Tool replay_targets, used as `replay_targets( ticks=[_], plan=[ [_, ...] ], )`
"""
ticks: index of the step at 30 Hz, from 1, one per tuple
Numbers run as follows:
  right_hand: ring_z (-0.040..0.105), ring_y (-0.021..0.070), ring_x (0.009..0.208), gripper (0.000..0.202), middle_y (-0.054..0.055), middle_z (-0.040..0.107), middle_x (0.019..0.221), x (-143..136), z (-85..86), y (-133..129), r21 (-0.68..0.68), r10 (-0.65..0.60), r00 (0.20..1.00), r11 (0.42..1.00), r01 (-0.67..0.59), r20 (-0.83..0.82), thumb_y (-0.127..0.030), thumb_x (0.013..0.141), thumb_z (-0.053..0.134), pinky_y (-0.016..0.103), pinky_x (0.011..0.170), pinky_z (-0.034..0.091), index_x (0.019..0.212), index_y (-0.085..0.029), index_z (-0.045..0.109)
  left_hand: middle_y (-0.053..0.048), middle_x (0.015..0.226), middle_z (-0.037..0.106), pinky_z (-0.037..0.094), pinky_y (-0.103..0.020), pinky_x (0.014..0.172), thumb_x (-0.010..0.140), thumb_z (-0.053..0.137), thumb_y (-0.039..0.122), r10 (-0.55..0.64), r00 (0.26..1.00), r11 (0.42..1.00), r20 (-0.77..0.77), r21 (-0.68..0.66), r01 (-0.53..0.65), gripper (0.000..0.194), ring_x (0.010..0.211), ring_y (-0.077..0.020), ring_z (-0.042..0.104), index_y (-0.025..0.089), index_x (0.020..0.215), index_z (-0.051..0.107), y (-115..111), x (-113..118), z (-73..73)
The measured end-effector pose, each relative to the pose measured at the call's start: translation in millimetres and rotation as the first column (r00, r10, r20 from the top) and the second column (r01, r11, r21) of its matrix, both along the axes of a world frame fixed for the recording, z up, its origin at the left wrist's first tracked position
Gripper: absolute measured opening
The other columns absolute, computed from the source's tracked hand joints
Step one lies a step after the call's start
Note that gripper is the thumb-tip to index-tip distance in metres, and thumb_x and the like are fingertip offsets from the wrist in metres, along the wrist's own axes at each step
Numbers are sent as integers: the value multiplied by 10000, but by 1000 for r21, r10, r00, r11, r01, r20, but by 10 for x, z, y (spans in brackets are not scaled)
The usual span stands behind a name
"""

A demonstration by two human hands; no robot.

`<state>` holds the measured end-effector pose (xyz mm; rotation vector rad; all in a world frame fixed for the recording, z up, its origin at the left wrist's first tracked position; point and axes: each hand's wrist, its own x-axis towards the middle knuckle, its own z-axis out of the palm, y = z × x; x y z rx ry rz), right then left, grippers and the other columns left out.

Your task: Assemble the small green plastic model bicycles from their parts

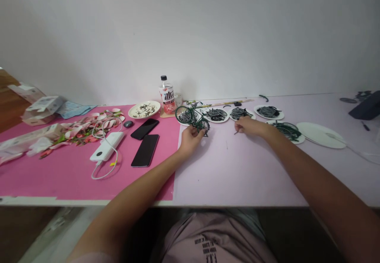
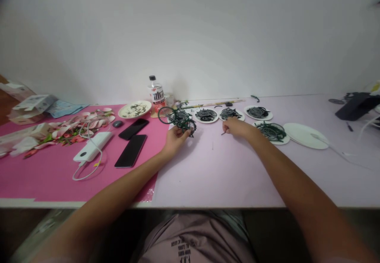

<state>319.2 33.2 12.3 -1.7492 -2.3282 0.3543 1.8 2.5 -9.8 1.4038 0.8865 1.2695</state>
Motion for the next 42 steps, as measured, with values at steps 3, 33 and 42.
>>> replay_targets(
  ticks=[3,33,42],
  plan=[
    [546,209,652,110,62,654,714,-63,15,-41,38,-43,999,998,43,-7,-174,791,678,309,632,405,696,-211,638,-147,1020,799,608,-372,893,782,873,357,6,1000,1000,-10,1,-6,357,971,-253,765,135,953,652,9,-2,-13],
    [712,273,954,172,72,793,984,-1207,-136,-703,627,324,814,777,62,-482,-320,1000,632,448,885,595,984,-283,800,-154,1006,795,586,-343,805,770,865,388,35,997,999,-69,15,-34,386,919,-256,767,140,975,650,36,-31,-61],
    [707,273,931,188,78,788,1007,-1136,-130,-712,602,266,813,788,126,-519,-384,987,647,401,684,600,996,-286,807,-135,967,794,594,-349,799,772,871,382,31,997,999,-73,11,-30,369,894,-258,766,147,955,652,32,-27,-67]
  ],
)
